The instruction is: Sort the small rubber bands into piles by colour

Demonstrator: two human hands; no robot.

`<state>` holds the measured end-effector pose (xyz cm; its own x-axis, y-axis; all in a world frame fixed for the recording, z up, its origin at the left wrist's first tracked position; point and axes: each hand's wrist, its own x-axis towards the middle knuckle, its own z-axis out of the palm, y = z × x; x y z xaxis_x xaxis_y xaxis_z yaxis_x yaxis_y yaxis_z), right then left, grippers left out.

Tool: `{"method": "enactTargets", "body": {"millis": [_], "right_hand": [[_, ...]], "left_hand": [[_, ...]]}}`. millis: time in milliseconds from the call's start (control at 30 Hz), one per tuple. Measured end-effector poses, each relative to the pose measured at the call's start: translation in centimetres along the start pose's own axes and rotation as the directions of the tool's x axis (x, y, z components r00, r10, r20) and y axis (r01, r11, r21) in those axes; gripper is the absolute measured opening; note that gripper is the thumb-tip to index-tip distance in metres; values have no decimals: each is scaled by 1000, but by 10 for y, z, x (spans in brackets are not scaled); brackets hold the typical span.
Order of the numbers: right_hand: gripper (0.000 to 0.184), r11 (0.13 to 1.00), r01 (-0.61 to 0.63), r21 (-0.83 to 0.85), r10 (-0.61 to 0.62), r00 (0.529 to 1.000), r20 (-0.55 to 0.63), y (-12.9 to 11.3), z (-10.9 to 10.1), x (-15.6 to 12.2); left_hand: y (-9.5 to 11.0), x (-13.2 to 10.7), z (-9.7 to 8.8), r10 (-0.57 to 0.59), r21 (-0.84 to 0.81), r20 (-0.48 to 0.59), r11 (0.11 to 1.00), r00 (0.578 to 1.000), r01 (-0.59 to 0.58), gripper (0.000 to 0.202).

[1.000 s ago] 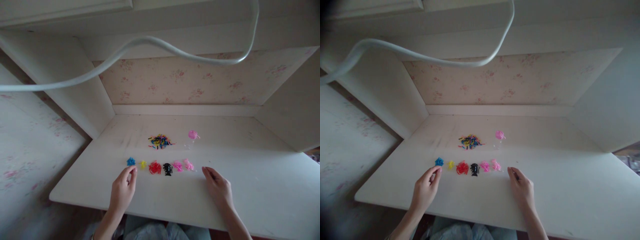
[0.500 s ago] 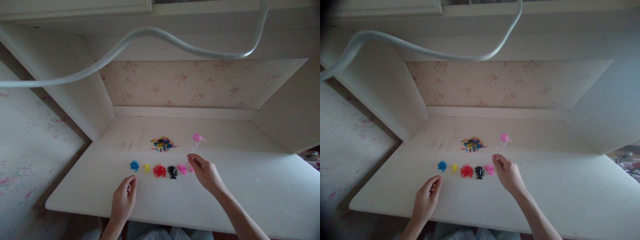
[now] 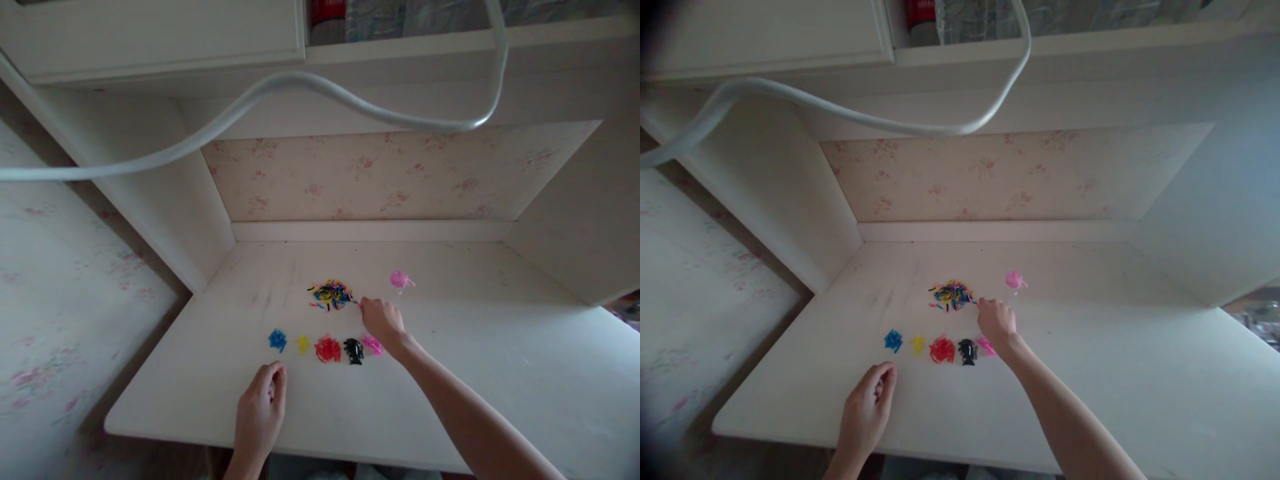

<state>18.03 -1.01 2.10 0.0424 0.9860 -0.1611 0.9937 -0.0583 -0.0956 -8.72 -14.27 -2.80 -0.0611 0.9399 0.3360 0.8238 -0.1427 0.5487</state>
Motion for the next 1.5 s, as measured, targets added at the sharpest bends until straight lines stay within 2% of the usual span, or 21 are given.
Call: {"method": "enactTargets", "body": {"millis": [200, 300, 400, 500, 567, 833, 967, 1067, 1167, 1233, 1300, 1400, 1500], "right_hand": [[37, 1000, -11, 21, 12, 999, -43, 4, -4, -13], [40, 999, 17, 49, -13, 997, -71, 1, -8, -30], [38, 986, 119, 120, -106, 989, -107, -11, -8, -56], [36, 938, 277, 209, -249, 957, -151, -25, -1, -79], [34, 921, 332, 204, -304, 940, -155, -33, 5, -88], [28, 936, 346, 66, -334, 930, -151, -48, 18, -84], [29, 931, 348, 105, -322, 923, -209, -46, 16, -84], [33, 922, 319, 217, -245, 919, -309, -34, 11, -87], [36, 872, 292, 393, -123, 908, -401, -8, 12, -93], [40, 820, 214, 530, 15, 919, -394, 18, 21, -101], [43, 748, 81, 658, 204, 916, -344, 47, 34, -110], [47, 539, -32, 842, 489, 826, -281, 88, 58, -124], [50, 295, 32, 955, 672, 703, -231, 112, 76, -132]], "left_hand": [[2, 0, 0, 35, 53, 24, 998, 999, -36, 23], [3, 0, 1, 33, 40, 31, 999, 999, -35, 22], [3, -1, 1, 27, 39, 40, 999, 999, -28, 21], [4, -1, 0, 18, 51, 58, 998, 998, -21, 19], [4, -1, 0, 18, 52, 67, 998, 998, -22, 19], [2, -1, 1, 6, 19, 59, 1000, 998, -7, 18], [2, -2, 1, 24, 15, 51, 1000, 998, -25, 17], [2, -2, 0, 25, 7, 61, 1000, 998, -26, 17], [4, 0, -3, 8, -34, 72, 999, 997, -5, 18], [6, 5, -6, -14, -66, 80, 998, 997, 19, 20], [10, 14, -10, -20, -77, 90, 997, 996, 27, 21], [22, 40, -13, 38, -23, 129, 999, 991, -35, 24], [35, 75, -6, 86, 122, 228, 986, 970, -116, 24]]}}
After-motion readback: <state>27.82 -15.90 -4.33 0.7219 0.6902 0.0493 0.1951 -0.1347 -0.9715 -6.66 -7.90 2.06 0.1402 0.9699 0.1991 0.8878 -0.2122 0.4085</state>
